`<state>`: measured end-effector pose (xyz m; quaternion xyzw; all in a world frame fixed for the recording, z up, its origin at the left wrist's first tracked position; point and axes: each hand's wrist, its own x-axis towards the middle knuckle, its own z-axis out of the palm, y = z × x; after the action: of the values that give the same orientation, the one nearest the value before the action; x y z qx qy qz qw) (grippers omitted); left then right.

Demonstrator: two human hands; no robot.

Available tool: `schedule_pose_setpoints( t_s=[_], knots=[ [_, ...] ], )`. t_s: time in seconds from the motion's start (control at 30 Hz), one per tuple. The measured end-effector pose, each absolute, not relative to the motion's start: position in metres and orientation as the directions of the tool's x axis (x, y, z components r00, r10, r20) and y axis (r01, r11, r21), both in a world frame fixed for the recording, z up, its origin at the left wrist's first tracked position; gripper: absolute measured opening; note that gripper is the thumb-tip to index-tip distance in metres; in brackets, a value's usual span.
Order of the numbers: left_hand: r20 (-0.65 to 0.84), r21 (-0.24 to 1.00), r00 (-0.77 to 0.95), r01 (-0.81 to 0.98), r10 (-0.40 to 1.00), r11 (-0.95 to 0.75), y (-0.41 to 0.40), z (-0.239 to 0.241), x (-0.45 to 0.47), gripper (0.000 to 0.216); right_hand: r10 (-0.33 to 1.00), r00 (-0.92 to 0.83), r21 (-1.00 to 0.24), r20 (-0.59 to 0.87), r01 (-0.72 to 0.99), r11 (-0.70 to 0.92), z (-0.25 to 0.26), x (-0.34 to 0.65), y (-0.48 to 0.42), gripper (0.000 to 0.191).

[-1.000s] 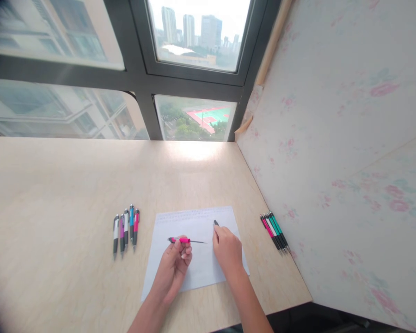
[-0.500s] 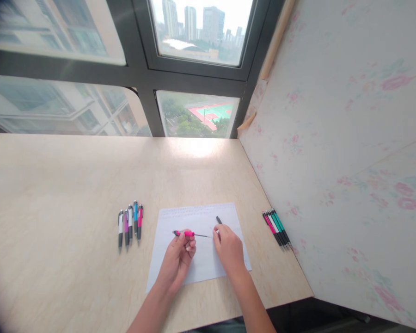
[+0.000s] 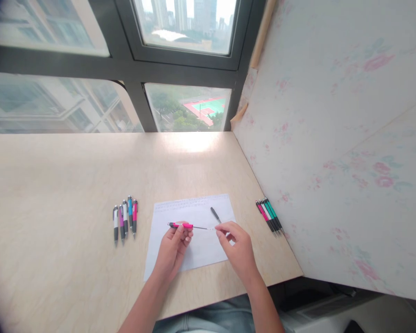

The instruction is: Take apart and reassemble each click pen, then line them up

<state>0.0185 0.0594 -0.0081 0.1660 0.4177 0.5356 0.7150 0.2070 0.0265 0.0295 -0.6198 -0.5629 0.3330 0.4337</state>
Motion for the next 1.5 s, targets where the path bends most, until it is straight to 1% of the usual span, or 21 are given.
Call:
schedule_pose_setpoints(
  t_s=[0.2, 0.43, 0.53, 0.7, 1.03, 1.13, 1.2, 1.27, 1.33, 1.4, 1.5],
  knots=[
    [-0.400, 0.690, 0.080, -0.630, 0.913, 0.357, 0.059, -0.007, 0.017, 0.030, 0.985, 0.096, -0.874, 0.141, 0.479, 0.078, 0.034, 0.203, 0.028, 0.017],
    [-0.408, 0.700, 0.133, -0.589, 0.903, 0.404, 0.056, -0.004, 0.020, 0.029, 0.990, 0.059, -0.869, 0.129, 0.488, 0.084, 0.032, 0.195, 0.030, 0.016],
    [-0.401, 0.703, 0.171, -0.573, 0.900, 0.422, 0.055, -0.003, 0.021, 0.030, 0.991, 0.078, -0.885, 0.106, 0.462, 0.059, 0.028, 0.191, 0.030, 0.016],
    [-0.408, 0.679, 0.182, -0.595, 0.895, 0.430, 0.055, -0.004, 0.019, 0.030, 0.984, 0.173, -0.919, 0.041, 0.392, -0.031, 0.023, 0.182, 0.030, 0.017],
    [-0.435, 0.618, 0.184, -0.650, 0.881, 0.441, 0.056, -0.002, 0.017, 0.030, 0.981, 0.193, -0.947, -0.018, 0.312, -0.079, 0.018, 0.170, 0.034, 0.021],
    [-0.454, 0.604, 0.165, -0.666, 0.876, 0.438, 0.058, -0.002, 0.015, 0.030, 0.983, 0.185, -0.936, -0.009, 0.345, -0.074, 0.013, 0.173, 0.035, 0.025],
    [-0.467, 0.584, 0.147, -0.689, 0.872, 0.429, 0.059, -0.003, 0.014, 0.030, 0.981, 0.190, -0.882, 0.027, 0.467, -0.066, 0.008, 0.180, 0.036, 0.032],
    [-0.477, 0.554, 0.136, -0.720, 0.869, 0.417, 0.060, -0.005, 0.013, 0.028, 0.969, 0.226, -0.765, 0.096, 0.640, -0.073, 0.001, 0.189, 0.037, 0.034],
    [-0.480, 0.523, 0.144, -0.745, 0.865, 0.414, 0.061, -0.007, 0.012, 0.027, 0.948, 0.268, -0.636, 0.170, 0.765, -0.102, -0.005, 0.198, 0.040, 0.031],
    [-0.482, 0.501, 0.158, -0.757, 0.862, 0.419, 0.062, -0.008, 0.012, 0.026, 0.936, 0.275, -0.535, 0.220, 0.836, -0.120, -0.010, 0.203, 0.044, 0.031],
    [-0.483, 0.495, 0.159, -0.762, 0.861, 0.418, 0.063, -0.008, 0.013, 0.026, 0.935, 0.255, -0.440, 0.246, 0.889, -0.126, -0.017, 0.201, 0.054, 0.031]
  ],
)
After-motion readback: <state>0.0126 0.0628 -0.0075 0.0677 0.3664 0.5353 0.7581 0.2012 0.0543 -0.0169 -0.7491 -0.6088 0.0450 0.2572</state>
